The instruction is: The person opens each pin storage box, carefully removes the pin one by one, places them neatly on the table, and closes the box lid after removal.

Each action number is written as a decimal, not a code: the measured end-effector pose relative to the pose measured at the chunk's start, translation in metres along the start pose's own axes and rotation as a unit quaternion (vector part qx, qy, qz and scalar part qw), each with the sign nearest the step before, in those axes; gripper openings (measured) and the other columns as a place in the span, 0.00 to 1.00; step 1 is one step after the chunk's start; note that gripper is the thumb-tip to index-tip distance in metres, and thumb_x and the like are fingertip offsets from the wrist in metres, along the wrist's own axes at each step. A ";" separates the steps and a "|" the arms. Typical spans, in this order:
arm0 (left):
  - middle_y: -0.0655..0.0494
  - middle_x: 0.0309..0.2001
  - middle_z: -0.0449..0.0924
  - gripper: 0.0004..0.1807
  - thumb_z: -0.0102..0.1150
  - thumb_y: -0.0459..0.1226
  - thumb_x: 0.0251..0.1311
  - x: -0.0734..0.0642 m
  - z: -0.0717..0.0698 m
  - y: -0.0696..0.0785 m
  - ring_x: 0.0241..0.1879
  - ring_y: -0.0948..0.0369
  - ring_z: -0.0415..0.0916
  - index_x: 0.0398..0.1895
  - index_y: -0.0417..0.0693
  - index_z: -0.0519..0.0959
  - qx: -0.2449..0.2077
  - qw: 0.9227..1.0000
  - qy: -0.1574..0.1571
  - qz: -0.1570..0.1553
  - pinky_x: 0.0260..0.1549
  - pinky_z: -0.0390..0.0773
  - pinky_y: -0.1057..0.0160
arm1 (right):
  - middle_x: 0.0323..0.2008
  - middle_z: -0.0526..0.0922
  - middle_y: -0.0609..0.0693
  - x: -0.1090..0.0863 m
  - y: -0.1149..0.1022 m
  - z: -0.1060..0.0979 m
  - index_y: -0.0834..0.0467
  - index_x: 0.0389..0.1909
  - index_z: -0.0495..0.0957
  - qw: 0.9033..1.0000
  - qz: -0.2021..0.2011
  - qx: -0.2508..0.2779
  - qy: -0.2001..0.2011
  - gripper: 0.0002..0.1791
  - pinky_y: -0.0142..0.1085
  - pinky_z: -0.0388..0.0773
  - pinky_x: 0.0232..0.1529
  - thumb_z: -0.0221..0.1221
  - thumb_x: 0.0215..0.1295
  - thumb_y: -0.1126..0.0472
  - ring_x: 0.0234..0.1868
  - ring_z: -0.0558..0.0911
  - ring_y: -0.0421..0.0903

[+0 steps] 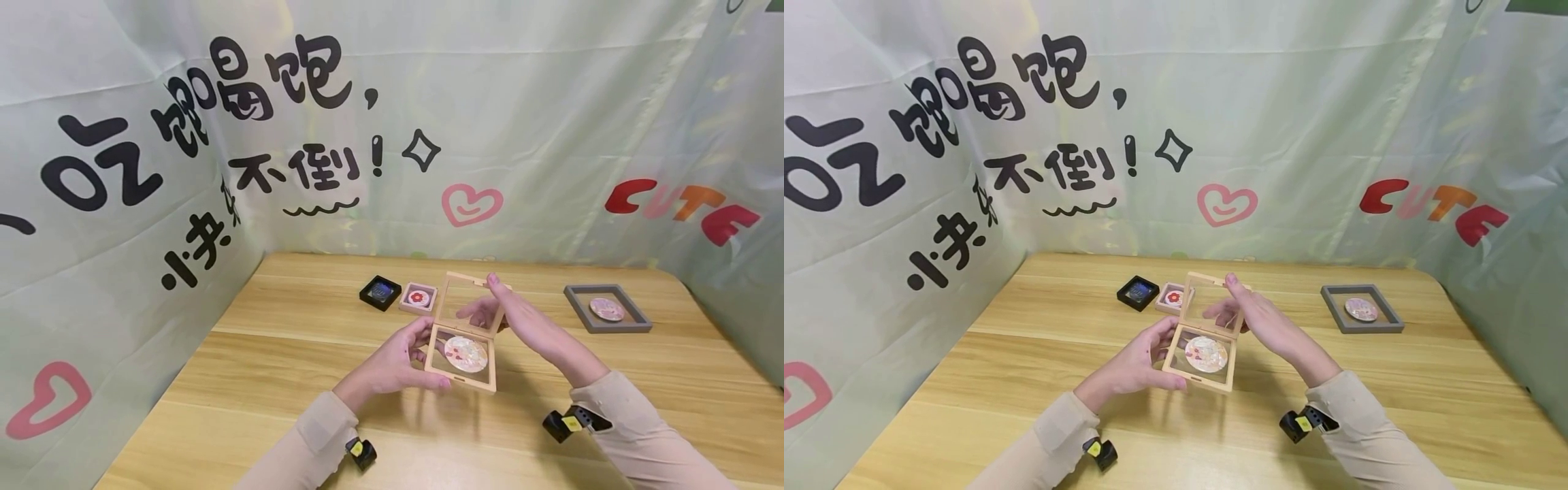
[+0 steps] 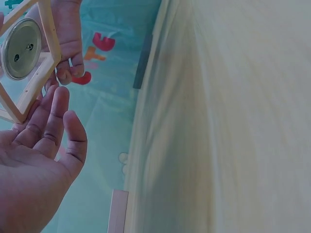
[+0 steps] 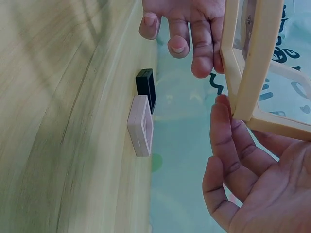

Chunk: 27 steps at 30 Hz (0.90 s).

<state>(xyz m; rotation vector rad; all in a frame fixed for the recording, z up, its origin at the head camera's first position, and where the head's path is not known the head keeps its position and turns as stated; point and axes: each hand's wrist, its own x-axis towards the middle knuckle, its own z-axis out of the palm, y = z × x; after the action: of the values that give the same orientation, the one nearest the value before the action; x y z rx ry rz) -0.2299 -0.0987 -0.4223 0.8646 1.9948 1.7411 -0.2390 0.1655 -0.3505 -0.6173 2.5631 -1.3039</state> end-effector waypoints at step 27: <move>0.45 0.63 0.81 0.45 0.77 0.31 0.56 0.002 -0.003 -0.003 0.55 0.57 0.83 0.77 0.47 0.67 -0.028 0.999 0.031 -0.033 0.55 0.86 0.62 | 0.42 0.86 0.51 -0.033 0.000 -0.024 0.61 0.54 0.80 0.985 0.001 -0.029 0.168 0.21 0.29 0.81 0.44 0.49 0.87 0.48 0.42 0.85 0.37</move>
<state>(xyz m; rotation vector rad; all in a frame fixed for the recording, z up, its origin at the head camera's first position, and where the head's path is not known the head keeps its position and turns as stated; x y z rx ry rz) -0.2335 -0.0999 -0.4244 0.7275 1.9796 1.7973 -0.2181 0.1976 -0.3370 -0.4357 2.8752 -1.4441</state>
